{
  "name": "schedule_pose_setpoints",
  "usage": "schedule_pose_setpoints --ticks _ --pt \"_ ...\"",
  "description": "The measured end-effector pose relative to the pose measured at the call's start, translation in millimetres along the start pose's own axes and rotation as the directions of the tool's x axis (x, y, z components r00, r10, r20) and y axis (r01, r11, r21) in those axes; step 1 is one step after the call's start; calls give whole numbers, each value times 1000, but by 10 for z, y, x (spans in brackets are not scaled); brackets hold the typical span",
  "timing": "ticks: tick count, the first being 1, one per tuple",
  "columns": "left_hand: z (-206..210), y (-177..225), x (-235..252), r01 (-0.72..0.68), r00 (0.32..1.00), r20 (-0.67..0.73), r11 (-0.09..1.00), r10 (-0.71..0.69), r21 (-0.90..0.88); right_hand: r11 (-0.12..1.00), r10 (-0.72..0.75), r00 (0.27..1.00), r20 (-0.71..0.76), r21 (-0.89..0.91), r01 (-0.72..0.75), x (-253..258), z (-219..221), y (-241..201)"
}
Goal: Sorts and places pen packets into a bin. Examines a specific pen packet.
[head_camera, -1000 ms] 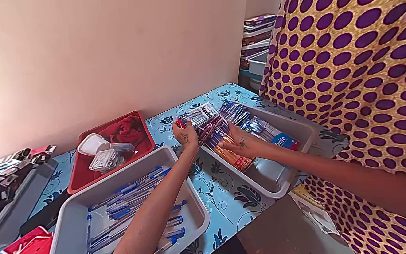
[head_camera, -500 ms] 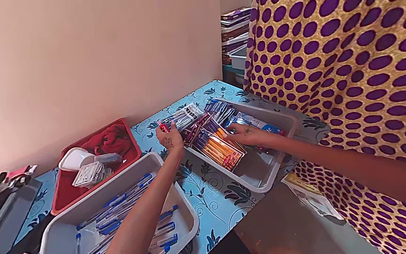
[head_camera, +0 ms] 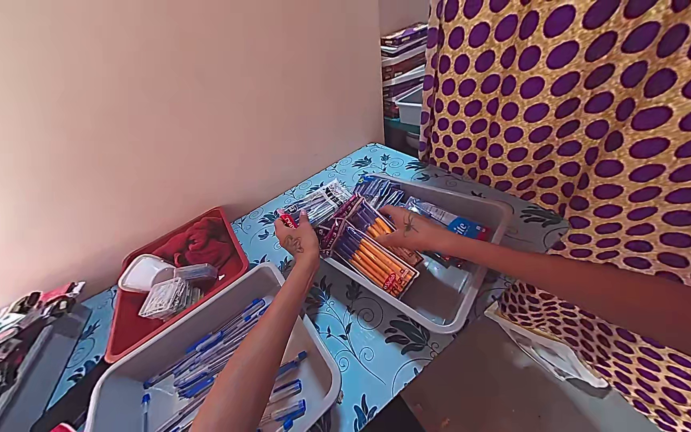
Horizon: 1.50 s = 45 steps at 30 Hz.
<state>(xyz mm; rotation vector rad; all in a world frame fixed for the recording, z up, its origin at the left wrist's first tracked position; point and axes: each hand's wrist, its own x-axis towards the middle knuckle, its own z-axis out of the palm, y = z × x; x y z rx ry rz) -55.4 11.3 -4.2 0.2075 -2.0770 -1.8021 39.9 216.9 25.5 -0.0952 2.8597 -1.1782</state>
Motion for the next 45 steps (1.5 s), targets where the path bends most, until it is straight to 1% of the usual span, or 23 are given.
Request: schedule_pose_setpoints --ticks 3,7,10,16,19,20,21,22,23,24,26,28,30,32,33,35,37,39,40,43,45 --pt "-13 -1 8 7 1000 9 1000 -7 -15 995 -98 991 -88 22 100 -18 -103 35" --pt "-2 -30 37 25 1000 -1 998 -25 -52 997 -67 986 -154 27 72 -34 -298 -76" --pt "-7 -78 48 21 1000 -2 997 -21 -72 981 -29 978 -205 181 67 18 -382 -52" --pt "-16 -62 42 35 999 9 998 -35 -48 924 58 988 -140 383 0 44 -286 57" --pt "-21 -56 40 44 999 3 997 -44 -61 850 127 987 -102 523 -55 -31 -346 -56" --pt "-21 -50 40 49 999 6 997 -49 -60 838 145 987 -73 540 -83 -60 -396 -110" --pt "-20 -43 40 55 999 5 997 -54 -57 847 143 989 -38 522 -103 -90 -450 -156" --pt "-21 -36 43 58 998 8 997 -58 -59 879 121 993 2 465 -109 -137 -495 -216" --pt "-22 -33 48 61 998 12 996 -60 -65 924 82 996 37 371 -90 -204 -519 -287" --pt "-24 -35 52 64 998 16 995 -63 -72 965 34 998 61 256 -48 -269 -504 -339" --pt "-20 -48 56 71 997 20 994 -69 -88 998 -57 994 90 45 53 -366 -352 -373" --pt "-15 -47 46 82 996 32 990 -79 -112 990 -98 985 143 -91 112 -432 -151 -342" --pt "-17 -23 41 92 996 30 989 -89 -115 974 -145 968 206 -145 177 -439 9 -250" --pt "-34 -15 30 98 995 30 989 -96 -108 960 -138 962 237 -208 189 -447 134 -237" --pt "-38 -6 22 101 995 31 990 -98 -100 952 -93 966 239 -264 157 -455 181 -278" --pt "-25 1 15 97 995 35 991 -94 -94 912 -48 980 195 -392 123 -457 268 -349" --pt "-13 24 -2 91 995 41 993 -88 -80 862 -109 988 110 -485 149 -436 335 -334" --pt "-18 51 -20 93 995 41 994 -91 -52 843 -133 987 85 -514 158 -407 339 -285" --pt "-22 60 -20 94 995 41 995 -92 -40 853 -106 989 108 -501 146 -392 326 -258" --pt "-27 55 1 97 994 51 995 -96 -26 917 -30 978 208 -384 110 -355 319 -192" --pt "-15 43 6 100 994 53 994 -98 -36 929 -20 976 217 -357 99 -310 337 -186"
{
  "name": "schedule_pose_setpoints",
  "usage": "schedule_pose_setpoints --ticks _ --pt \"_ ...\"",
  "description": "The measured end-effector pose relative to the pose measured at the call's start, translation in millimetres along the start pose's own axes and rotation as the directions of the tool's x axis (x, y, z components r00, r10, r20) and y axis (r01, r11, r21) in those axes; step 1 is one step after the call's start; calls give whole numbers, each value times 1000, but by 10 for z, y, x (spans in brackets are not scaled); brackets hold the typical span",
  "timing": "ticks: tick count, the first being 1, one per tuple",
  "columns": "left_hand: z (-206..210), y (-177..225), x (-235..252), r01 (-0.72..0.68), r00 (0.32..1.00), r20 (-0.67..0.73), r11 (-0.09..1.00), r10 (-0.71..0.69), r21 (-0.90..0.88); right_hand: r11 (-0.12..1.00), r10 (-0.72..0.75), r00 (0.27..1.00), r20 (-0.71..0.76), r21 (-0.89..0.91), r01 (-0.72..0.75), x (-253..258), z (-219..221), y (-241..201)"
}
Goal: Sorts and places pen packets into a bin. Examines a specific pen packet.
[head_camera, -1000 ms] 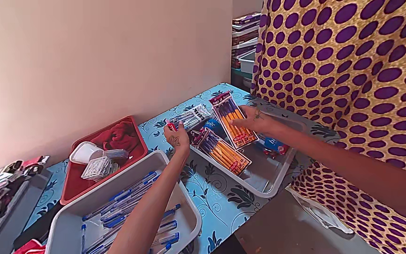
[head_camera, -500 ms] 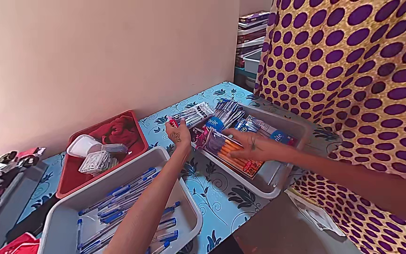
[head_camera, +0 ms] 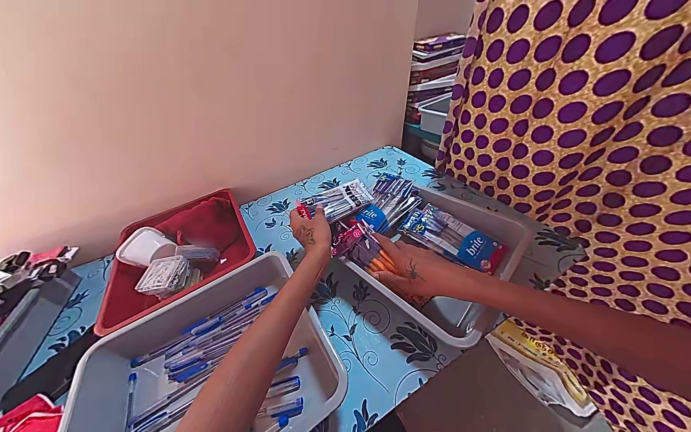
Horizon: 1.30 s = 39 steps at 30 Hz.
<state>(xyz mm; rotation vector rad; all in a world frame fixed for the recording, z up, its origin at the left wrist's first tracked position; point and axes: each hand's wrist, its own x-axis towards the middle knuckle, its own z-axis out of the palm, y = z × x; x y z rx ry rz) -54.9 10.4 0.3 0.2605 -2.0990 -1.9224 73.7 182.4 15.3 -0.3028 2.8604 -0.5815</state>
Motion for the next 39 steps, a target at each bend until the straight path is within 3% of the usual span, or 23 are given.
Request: schedule_pose_setpoints --ticks 9,14,20,22,25,27,32,37,39 --pt "-78 0 -20 19 995 96 1000 -18 -13 993 -23 999 31 116 19 337 -4 -37" --pt "-101 7 -118 54 995 89 997 -49 -63 996 -14 999 51 86 10 389 -20 -61" --pt "-91 -38 40 -45 997 62 998 43 39 1000 19 1000 -10 22 -19 536 46 -169" --pt "-53 -37 84 -45 999 22 997 44 64 994 9 1000 17 113 -11 575 7 -121" --pt "-62 -60 26 -59 998 30 994 56 90 915 -46 999 0 402 42 547 -69 75" --pt "-89 -90 6 -76 996 46 992 72 100 879 -32 999 0 476 28 470 -139 246" --pt "-71 -87 39 -75 997 18 993 74 86 896 97 992 80 427 -122 153 -390 453" --pt "-71 -107 37 -84 996 15 990 83 113 984 127 990 53 115 -133 -93 -460 417" --pt "-70 -112 60 -85 996 16 991 83 104 960 177 979 103 200 -195 -108 -409 384"
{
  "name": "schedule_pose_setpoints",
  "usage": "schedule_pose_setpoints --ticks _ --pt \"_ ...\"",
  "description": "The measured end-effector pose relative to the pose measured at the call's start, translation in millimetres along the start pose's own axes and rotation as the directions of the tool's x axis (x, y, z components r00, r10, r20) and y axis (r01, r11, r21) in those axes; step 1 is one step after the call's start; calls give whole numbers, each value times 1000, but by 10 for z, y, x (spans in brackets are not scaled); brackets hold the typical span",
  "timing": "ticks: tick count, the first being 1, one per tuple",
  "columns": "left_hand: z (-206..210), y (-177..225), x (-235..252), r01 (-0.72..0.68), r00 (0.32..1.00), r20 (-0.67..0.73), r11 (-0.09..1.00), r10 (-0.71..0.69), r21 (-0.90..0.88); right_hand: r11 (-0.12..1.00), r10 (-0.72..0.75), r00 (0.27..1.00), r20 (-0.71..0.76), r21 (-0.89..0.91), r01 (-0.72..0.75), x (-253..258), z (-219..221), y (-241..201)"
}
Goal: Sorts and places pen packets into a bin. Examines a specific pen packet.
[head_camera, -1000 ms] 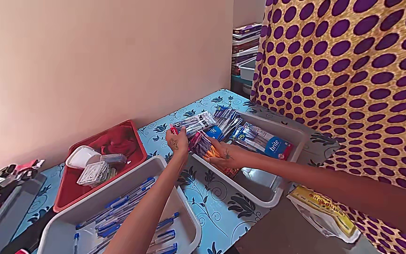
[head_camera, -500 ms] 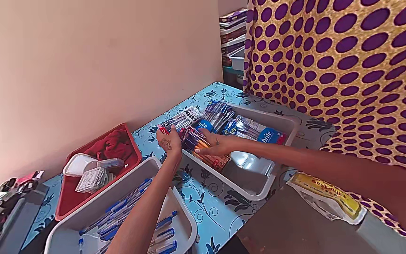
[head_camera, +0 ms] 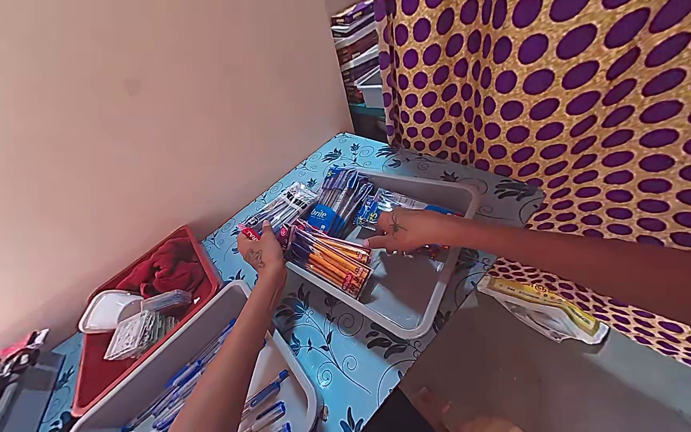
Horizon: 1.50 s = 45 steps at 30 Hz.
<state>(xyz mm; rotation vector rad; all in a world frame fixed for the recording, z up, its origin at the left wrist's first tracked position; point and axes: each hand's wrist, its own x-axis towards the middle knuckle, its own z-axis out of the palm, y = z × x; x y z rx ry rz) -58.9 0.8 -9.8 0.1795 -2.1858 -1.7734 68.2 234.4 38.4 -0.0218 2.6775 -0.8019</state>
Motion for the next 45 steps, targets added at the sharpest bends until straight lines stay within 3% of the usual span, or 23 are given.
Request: schedule_pose_setpoints --ticks 3,7,9,18,20,29,32,34,37,41,45 --pt "12 5 8 -3 1000 -4 1000 3 -13 942 49 992 118 325 -86 143 111 -14" --pt "-3 36 -12 13 1000 8 1000 -13 1 965 -131 991 -1 227 128 296 169 -67" --pt "-4 30 0 11 1000 2 1000 -11 -4 947 -172 985 -29 272 173 353 217 -73" --pt "18 -15 20 -25 1000 -10 1000 25 11 821 -37 997 61 572 -4 488 326 -144" --pt "16 -22 14 -27 1000 -13 1000 27 0 831 -16 997 69 556 -25 564 348 -176" --pt "-52 66 -58 -1 999 34 1000 0 9 912 -130 988 -83 380 152 531 406 -143" --pt "-49 74 -38 -9 1000 28 999 8 36 907 -137 989 -52 395 147 561 418 -65" --pt "-71 86 -16 -5 1000 19 999 5 50 873 -116 992 56 483 75 504 374 -77" --pt "-82 136 171 24 997 -76 999 -26 -27 861 -66 995 77 509 18 503 342 -159" --pt "-224 298 310 -3 988 -156 992 -16 -124 953 -132 989 70 283 107 516 391 -291" --pt "-283 462 253 -57 976 -217 972 7 -229 958 -117 989 87 273 89 499 427 -416"
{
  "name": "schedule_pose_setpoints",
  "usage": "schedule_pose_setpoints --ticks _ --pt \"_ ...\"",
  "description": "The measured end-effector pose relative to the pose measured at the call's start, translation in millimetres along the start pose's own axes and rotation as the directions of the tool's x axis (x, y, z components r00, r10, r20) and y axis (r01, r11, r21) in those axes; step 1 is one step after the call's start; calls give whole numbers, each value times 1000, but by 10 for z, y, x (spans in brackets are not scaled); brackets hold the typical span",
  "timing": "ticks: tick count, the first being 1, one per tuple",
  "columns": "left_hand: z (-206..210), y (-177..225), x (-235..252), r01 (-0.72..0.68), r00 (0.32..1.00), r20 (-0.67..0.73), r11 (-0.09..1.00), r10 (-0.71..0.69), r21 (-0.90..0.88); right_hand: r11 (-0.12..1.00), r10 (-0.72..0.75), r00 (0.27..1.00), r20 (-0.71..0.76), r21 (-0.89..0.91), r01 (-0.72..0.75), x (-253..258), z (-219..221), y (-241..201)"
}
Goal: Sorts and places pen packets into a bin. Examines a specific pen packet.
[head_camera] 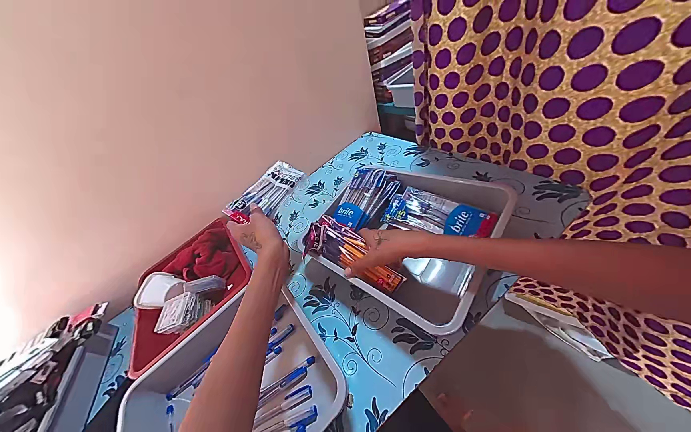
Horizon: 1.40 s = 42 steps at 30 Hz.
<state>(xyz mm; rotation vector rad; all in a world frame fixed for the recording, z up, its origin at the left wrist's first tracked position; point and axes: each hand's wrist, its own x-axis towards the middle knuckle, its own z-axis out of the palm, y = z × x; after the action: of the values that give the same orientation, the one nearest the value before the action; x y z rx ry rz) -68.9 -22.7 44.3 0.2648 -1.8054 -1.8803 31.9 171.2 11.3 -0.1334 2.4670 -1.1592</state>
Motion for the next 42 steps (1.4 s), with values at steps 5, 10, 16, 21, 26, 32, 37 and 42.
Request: schedule_pose_setpoints --ticks 5,10,16,21,26,32,37,42 --pt "85 26 -287 -42 998 52 999 43 -16 998 20 999 -44 -59 -23 -48 14 -21" --pt "171 12 -480 -73 977 204 996 62 47 988 8 999 -42 -151 -15 -63 7 -94" --pt "401 -102 -533 -26 949 315 989 -22 147 996 65 997 -53 -52 -68 -51 -24 -69" --pt "443 -180 -583 -43 956 293 986 -6 160 993 96 992 -80 78 -90 8 -40 49" --pt "256 146 -387 -77 974 216 997 73 10 967 34 988 -151 -243 -70 -25 -34 19" --pt "-819 601 -446 -184 909 363 979 205 -92 946 -151 941 -303 -321 48 -458 -144 -21" --pt "-1785 861 -864 -227 806 575 970 139 84 898 -365 790 -493 38 439 -1319 121 -371" --pt "-2210 788 -1553 -322 623 755 947 204 10 731 -586 782 -213 277 623 -1688 946 -511"
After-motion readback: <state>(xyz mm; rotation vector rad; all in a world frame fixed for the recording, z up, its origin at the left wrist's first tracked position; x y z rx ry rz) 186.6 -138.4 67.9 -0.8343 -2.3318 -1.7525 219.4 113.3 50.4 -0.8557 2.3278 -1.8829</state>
